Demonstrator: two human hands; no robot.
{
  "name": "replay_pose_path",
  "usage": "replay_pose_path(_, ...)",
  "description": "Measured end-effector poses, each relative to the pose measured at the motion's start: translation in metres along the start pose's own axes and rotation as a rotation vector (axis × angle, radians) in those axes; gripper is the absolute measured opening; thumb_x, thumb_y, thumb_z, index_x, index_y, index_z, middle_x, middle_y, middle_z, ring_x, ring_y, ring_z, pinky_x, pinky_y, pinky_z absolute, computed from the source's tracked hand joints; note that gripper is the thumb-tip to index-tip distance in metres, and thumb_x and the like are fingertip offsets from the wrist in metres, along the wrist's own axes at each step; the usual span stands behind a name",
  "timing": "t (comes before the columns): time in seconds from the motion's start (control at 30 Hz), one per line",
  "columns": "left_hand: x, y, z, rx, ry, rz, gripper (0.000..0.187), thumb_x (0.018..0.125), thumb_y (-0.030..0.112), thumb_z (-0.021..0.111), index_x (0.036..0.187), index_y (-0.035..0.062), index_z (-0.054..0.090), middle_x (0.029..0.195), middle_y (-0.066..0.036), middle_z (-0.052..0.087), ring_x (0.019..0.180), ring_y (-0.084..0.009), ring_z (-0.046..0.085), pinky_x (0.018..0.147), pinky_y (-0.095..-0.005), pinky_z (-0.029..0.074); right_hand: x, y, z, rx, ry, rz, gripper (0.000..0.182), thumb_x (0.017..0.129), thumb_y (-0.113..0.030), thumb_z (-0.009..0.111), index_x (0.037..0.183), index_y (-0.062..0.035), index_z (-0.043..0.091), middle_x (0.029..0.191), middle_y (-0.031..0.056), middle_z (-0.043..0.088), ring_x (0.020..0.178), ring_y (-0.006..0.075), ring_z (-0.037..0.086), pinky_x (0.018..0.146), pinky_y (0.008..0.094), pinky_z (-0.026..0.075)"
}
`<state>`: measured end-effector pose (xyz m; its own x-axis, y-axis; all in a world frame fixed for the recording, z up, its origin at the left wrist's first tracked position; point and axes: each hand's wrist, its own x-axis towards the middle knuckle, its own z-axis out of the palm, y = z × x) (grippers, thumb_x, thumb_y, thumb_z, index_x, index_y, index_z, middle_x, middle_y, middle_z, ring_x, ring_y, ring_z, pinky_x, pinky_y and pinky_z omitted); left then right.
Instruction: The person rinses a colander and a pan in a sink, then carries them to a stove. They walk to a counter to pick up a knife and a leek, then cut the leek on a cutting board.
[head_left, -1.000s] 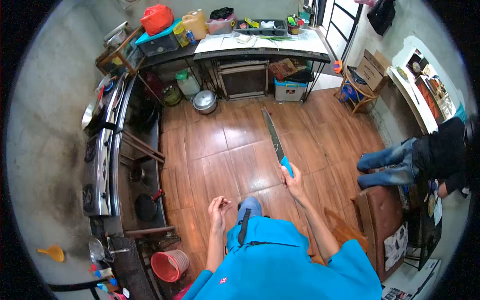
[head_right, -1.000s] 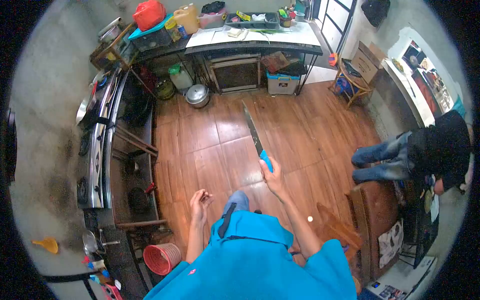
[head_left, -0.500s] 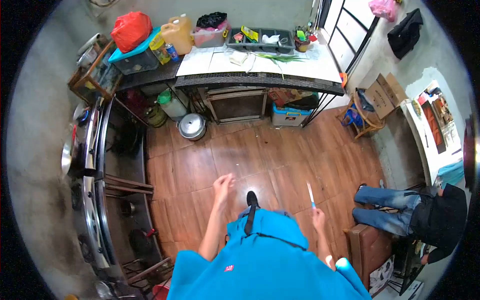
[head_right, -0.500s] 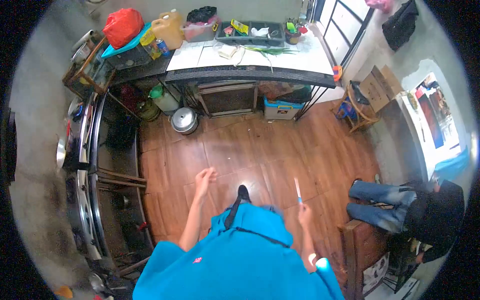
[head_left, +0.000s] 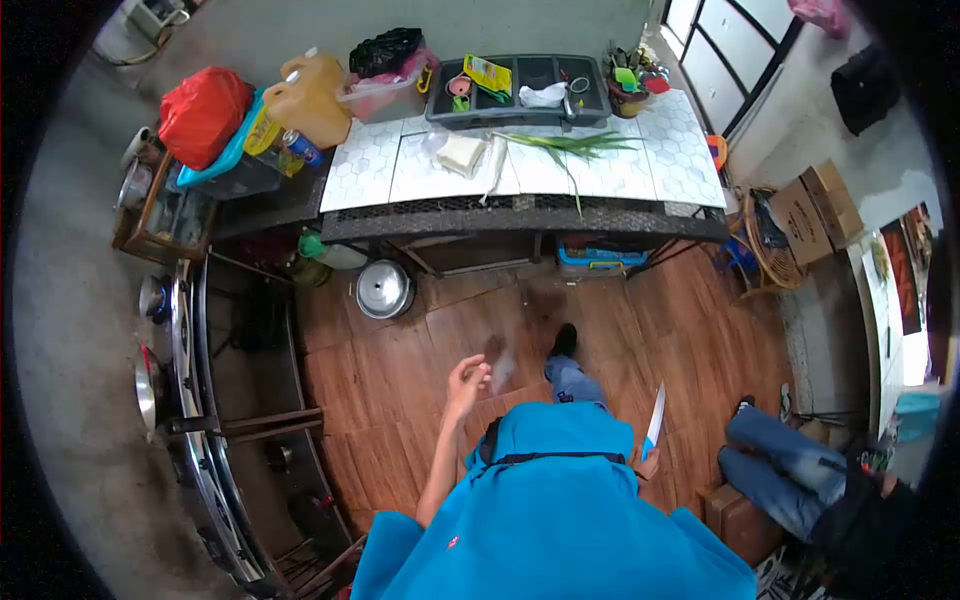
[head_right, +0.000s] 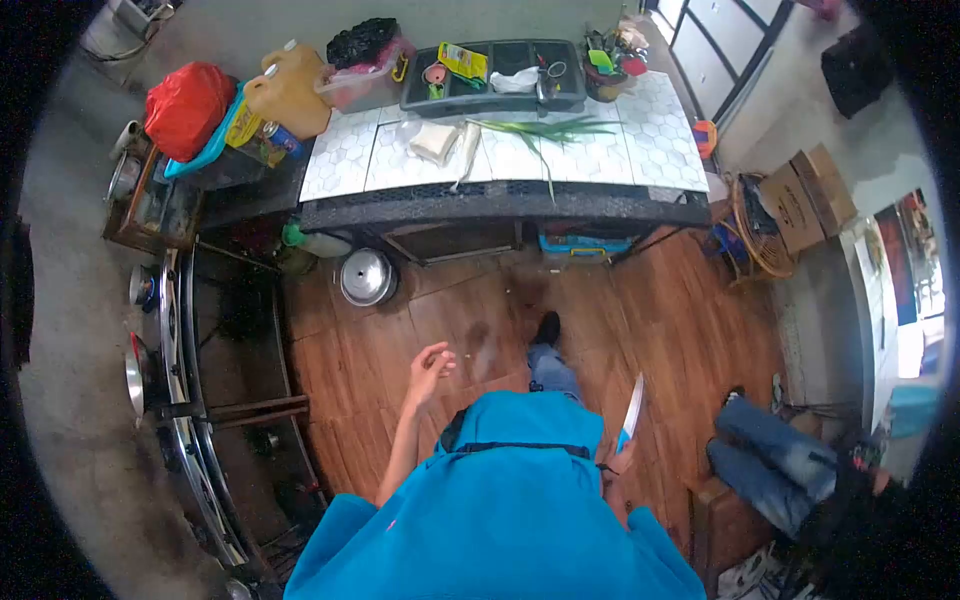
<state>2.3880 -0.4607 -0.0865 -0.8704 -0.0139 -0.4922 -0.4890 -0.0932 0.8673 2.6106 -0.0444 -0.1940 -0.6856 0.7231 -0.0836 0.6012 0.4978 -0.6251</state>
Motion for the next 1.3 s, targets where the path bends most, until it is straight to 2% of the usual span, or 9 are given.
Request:
replay_pose_path(0.1, 0.051, -0.007, 0.0, 0.232, 0.163, 0.145, 0.032, 0.087, 0.022, 0.063, 0.113, 0.0032, 0.06, 0.1, -0.01, 0.065, 0.087, -0.016, 0.062, 0.074, -0.0284, 0.049, 0.077, -0.1, 0.024, 0.11, -0.135, -0.117, 0.038, 0.092, -0.032, 0.052, 0.098, 0.0047, 0.05, 0.09, 0.0272, 0.054, 0.086, 0.0431, 0.051, 0.074, 0.0456, 0.041)
replay_pose_path(0.23, 0.091, 0.053, 0.042, 0.429, 0.243, 0.184, 0.03, 0.086, 0.018, 0.063, 0.111, 0.0015, 0.059, 0.095, -0.009, 0.065, 0.084, -0.0172, 0.063, 0.074, -0.0279, 0.049, 0.225, -0.202, 0.052, 0.09, -0.123, -0.381, 0.035, 0.092, -0.03, 0.054, 0.098, 0.0047, 0.053, 0.093, 0.0246, 0.055, 0.09, 0.0402, 0.054, 0.078, 0.0438, 0.042)
replay_pose_path(0.4, 0.187, 0.122, 0.091, 0.78, 0.237, 0.555, 0.026, 0.082, 0.011, 0.06, 0.106, 0.0019, 0.059, 0.103, -0.016, 0.06, 0.102, -0.0338, 0.054, 0.089, -0.0396, 0.043, 0.342, -0.298, 0.104, 0.069, -0.117, -0.475, 0.034, 0.09, -0.032, 0.056, 0.091, 0.0022, 0.054, 0.093, 0.0198, 0.058, 0.086, 0.0394, 0.055, 0.076, 0.0438, 0.042)
replay_pose_path(0.57, 0.355, 0.203, 0.126, 0.968, 0.132, 0.9, 0.029, 0.075, 0.003, 0.057, 0.104, 0.0007, 0.058, 0.102, -0.017, 0.057, 0.101, -0.0343, 0.052, 0.087, -0.042, 0.042, 0.387, -0.349, 0.164, -0.104, -0.02, -0.354, 0.034, 0.088, -0.035, 0.058, 0.092, -0.0006, 0.058, 0.094, 0.0172, 0.06, 0.088, 0.037, 0.056, 0.076, 0.0458, 0.041)
replay_pose_path(0.73, 0.484, 0.218, 0.141, 1.229, 0.028, 1.089, 0.026, 0.075, 0.006, 0.053, 0.1, 0.0028, 0.058, 0.104, -0.014, 0.057, 0.104, -0.0287, 0.052, 0.09, -0.0405, 0.04, 0.387, -0.378, 0.194, -0.21, 0.045, -0.185, 0.034, 0.085, -0.037, 0.061, 0.093, -0.0036, 0.06, 0.094, 0.0149, 0.061, 0.09, 0.0344, 0.058, 0.078, 0.0459, 0.04)
replay_pose_path(0.97, 0.52, 0.217, 0.132, 1.487, -0.158, 1.121, 0.018, 0.078, 0.012, 0.051, 0.093, 0.0046, 0.06, 0.101, -0.012, 0.055, 0.101, -0.0266, 0.05, 0.087, -0.0383, 0.04, 0.39, -0.387, 0.211, -0.296, 0.041, 0.058, 0.038, 0.085, -0.037, 0.06, 0.1, -0.0016, 0.061, 0.098, 0.0155, 0.06, 0.097, 0.0345, 0.056, 0.085, 0.0483, 0.039)
replay_pose_path(1.07, 0.524, 0.229, 0.132, 1.59, -0.253, 1.01, 0.017, 0.079, 0.014, 0.051, 0.09, 0.0051, 0.06, 0.096, -0.01, 0.058, 0.099, -0.0244, 0.051, 0.086, -0.0363, 0.039, 0.394, -0.384, 0.216, -0.171, 0.18, -0.069, 0.037, 0.088, -0.034, 0.058, 0.098, 0.0012, 0.06, 0.099, 0.0177, 0.06, 0.096, 0.0366, 0.055, 0.084, 0.0486, 0.04)
replay_pose_path(1.2, 0.524, 0.23, 0.129, 1.582, -0.382, 1.089, 0.016, 0.078, 0.014, 0.055, 0.09, 0.0041, 0.061, 0.089, -0.012, 0.061, 0.094, -0.0272, 0.056, 0.082, -0.0371, 0.042, 0.396, -0.381, 0.217, -0.11, 0.187, -0.022, 0.035, 0.087, -0.033, 0.059, 0.097, 0.0011, 0.061, 0.097, 0.0181, 0.06, 0.094, 0.0368, 0.056, 0.082, 0.0481, 0.041)
replay_pose_path(1.3, 0.481, 0.261, 0.119, 1.395, -0.56, 0.826, 0.015, 0.082, 0.016, 0.055, 0.088, 0.0037, 0.063, 0.084, -0.013, 0.064, 0.082, -0.0289, 0.061, 0.075, -0.0392, 0.047, 0.395, -0.377, 0.215, -0.125, 0.218, 0.008, 0.034, 0.087, -0.032, 0.06, 0.096, 0.001, 0.061, 0.095, 0.0177, 0.06, 0.093, 0.0363, 0.056, 0.08, 0.0479, 0.042)
